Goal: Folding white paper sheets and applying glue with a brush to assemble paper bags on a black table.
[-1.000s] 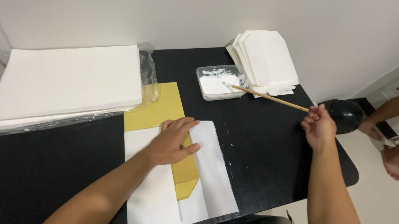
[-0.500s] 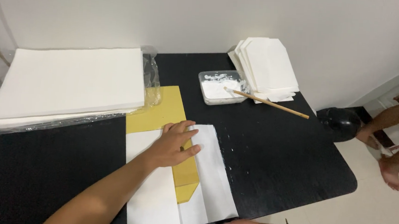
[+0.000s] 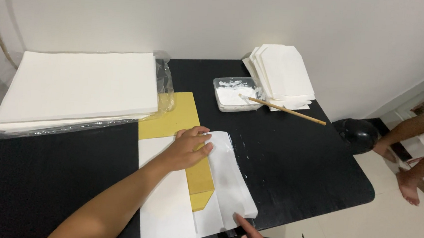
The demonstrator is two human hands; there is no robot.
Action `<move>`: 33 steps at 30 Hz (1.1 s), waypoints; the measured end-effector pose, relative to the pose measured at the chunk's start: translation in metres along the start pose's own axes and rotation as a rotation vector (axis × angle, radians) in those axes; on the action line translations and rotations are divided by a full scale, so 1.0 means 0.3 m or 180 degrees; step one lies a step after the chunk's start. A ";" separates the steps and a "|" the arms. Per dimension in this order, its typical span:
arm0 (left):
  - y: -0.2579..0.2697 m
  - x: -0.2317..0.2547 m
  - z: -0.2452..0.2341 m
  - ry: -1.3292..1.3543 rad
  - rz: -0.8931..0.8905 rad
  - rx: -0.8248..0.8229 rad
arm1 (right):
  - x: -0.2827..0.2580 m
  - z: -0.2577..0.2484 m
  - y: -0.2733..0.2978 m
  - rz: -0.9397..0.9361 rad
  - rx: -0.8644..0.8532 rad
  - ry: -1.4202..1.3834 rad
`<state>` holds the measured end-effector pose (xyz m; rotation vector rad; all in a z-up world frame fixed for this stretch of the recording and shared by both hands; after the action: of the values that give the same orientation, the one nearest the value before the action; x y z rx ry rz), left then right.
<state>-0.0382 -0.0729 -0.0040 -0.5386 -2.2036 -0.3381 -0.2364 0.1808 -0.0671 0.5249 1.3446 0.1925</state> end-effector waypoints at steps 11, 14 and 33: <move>-0.013 -0.026 -0.007 0.0437 -0.0142 0.0030 | 0.099 -0.017 -0.072 -0.0271 0.0237 0.0280; -0.022 -0.032 -0.014 0.0510 -0.0118 0.0046 | 0.159 -0.048 -0.154 -0.1201 0.0129 0.0859; 0.357 -0.071 -0.113 -0.1495 -0.0617 -0.0544 | -0.326 0.220 -0.051 -0.1635 -0.2916 -0.2970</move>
<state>0.0485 0.0008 0.0069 -0.5375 -2.7077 -0.5512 -0.1980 0.1094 0.0200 -0.4848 0.3417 0.0950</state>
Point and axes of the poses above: each hand's wrist, its own y-axis away from the middle knuckle, its own z-axis out of the palm, x = y × z, the point moved 8 cm from there along -y, towards the middle knuckle, and after that the axes turned 6 degrees about y, right-handed, at the moved point
